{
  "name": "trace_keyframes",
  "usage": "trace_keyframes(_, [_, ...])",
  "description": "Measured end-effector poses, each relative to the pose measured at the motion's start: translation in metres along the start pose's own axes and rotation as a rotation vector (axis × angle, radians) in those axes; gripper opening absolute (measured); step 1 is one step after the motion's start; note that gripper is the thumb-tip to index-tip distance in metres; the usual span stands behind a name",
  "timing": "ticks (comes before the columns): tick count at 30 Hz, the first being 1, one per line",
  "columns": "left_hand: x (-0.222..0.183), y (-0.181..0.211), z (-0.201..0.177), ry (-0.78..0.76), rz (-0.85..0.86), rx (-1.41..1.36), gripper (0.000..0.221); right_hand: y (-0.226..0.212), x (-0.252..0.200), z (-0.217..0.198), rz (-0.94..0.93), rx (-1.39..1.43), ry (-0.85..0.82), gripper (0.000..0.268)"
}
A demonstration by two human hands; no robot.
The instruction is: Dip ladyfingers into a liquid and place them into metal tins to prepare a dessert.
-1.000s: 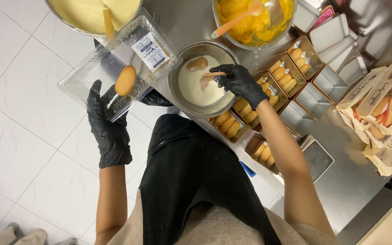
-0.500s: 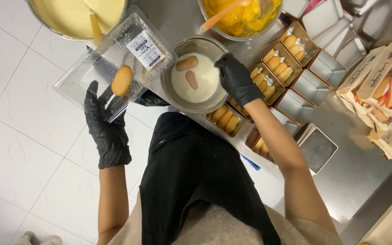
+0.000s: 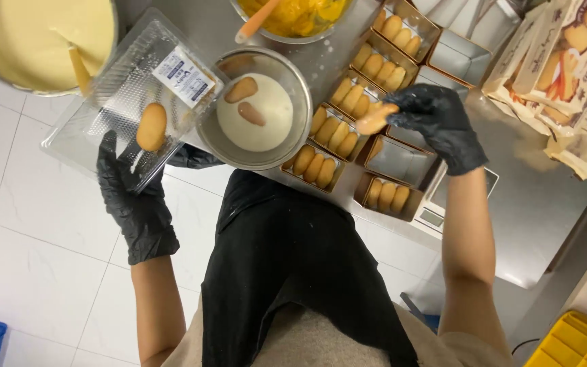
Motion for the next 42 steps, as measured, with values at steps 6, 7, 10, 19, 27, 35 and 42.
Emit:
trace_keyframes(6, [0.009, -0.011, 0.016, -0.090, 0.009, -0.020, 0.056, 0.109, -0.097, -0.032, 0.405, -0.542, 0.196, 0.030])
trace_keyframes(7, [0.009, -0.012, 0.020, -0.095, 0.007, -0.018, 0.056, 0.125, -0.101, -0.026, 0.407, -0.538, 0.200, 0.030])
trace_keyframes(10, [0.011, -0.018, 0.025, -0.084, -0.013, 0.008, 0.056, 0.155, -0.106, -0.008, 0.338, -0.599, 0.223, 0.029])
trace_keyframes(19, [-0.002, -0.014, 0.032, -0.045, -0.003, 0.042, 0.056, 0.175, -0.101, 0.003, 0.252, -0.645, 0.350, 0.032])
trace_keyframes(27, [-0.011, -0.005, 0.030, -0.062, 0.010, 0.062, 0.061, 0.184, -0.088, 0.017, 0.223, -0.885, 0.313, 0.039])
trace_keyframes(35, [-0.016, -0.003, 0.018, -0.003, 0.003, 0.047, 0.059, 0.212, -0.088, 0.007, 0.349, -0.607, 0.364, 0.034])
trace_keyframes(42, [-0.017, -0.005, 0.005, 0.025, 0.001, 0.008, 0.057, 0.232, -0.096, 0.000, 0.457, -0.199, 0.434, 0.029])
Point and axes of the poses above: each hand's wrist, its own x-axis towards the middle knuckle, its own z-axis out of the palm, y = z × x, the point moved 9 cm from there along x, towards the middle knuckle, and after that the axes turned 6 degrees about -y, right-handed, at the moved point
